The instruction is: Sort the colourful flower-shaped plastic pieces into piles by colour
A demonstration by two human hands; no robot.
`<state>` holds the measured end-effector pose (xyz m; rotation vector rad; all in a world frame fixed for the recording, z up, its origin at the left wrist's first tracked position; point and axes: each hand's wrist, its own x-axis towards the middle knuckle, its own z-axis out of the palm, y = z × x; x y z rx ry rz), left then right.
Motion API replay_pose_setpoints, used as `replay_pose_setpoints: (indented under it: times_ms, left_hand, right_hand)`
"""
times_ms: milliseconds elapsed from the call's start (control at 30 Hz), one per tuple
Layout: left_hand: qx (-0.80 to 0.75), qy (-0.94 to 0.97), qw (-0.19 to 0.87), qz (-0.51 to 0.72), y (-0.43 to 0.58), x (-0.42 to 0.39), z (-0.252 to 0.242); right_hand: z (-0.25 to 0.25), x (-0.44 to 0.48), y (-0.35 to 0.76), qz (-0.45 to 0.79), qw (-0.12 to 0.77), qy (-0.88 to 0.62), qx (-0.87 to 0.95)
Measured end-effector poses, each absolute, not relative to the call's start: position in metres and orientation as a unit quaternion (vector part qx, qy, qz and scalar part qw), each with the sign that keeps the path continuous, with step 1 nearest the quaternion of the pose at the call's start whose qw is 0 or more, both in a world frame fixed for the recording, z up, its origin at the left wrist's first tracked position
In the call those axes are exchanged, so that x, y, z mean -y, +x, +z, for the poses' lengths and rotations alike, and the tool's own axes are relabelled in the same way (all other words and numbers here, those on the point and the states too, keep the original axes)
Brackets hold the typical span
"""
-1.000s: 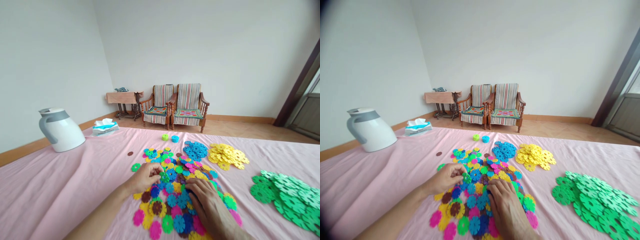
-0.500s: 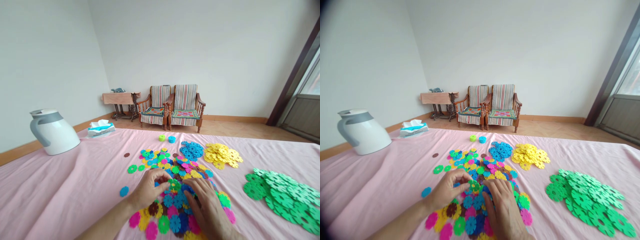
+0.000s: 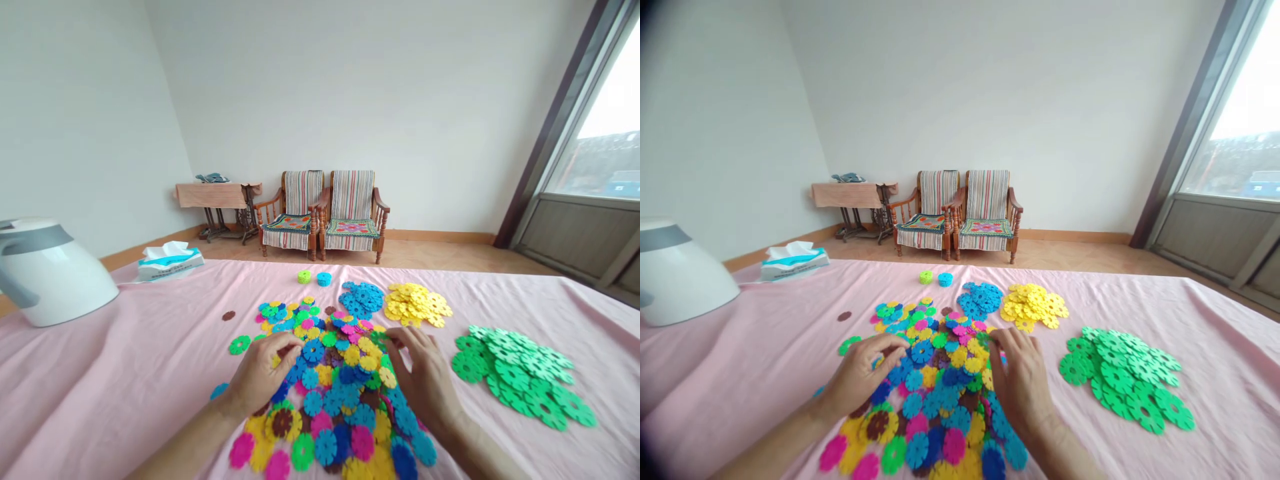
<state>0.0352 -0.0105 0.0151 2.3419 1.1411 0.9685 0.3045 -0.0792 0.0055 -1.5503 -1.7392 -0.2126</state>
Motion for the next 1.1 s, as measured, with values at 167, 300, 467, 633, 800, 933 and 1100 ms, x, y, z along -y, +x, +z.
replay_pose_setpoints:
  times_ms: [167, 300, 467, 633, 800, 933, 1100]
  left_hand:
    - [-0.435, 0.8, 0.191, 0.366, 0.027, -0.001, 0.011]
    - [-0.439, 0.798, 0.186, 0.367, 0.028, -0.001, 0.013]
    - [-0.432, 0.807, 0.171, 0.364, 0.028, -0.001, 0.011]
    - [-0.428, 0.81, 0.167, 0.364, 0.026, -0.003, 0.007]
    - [-0.435, 0.809, 0.171, 0.357, 0.027, -0.001, 0.008]
    - [-0.437, 0.807, 0.167, 0.36, 0.029, 0.001, 0.01]
    - [-0.439, 0.807, 0.159, 0.36, 0.03, 0.002, 0.009]
  right_hand:
    - [0.008, 0.066, 0.383, -0.207, 0.343, -0.738, 0.542]
    - [0.009, 0.073, 0.44, -0.21, 0.258, -0.844, 0.422]
    - [0.008, 0.085, 0.476, -0.176, 0.238, -0.884, 0.362]
    - [0.0, 0.09, 0.488, -0.148, 0.216, -0.899, 0.35]
    - [-0.006, 0.09, 0.492, -0.221, 0.218, -0.882, 0.354]
    - [0.003, 0.079, 0.467, -0.202, 0.274, -0.841, 0.419]
    - [0.018, 0.072, 0.383, -0.127, 0.372, -0.698, 0.598]
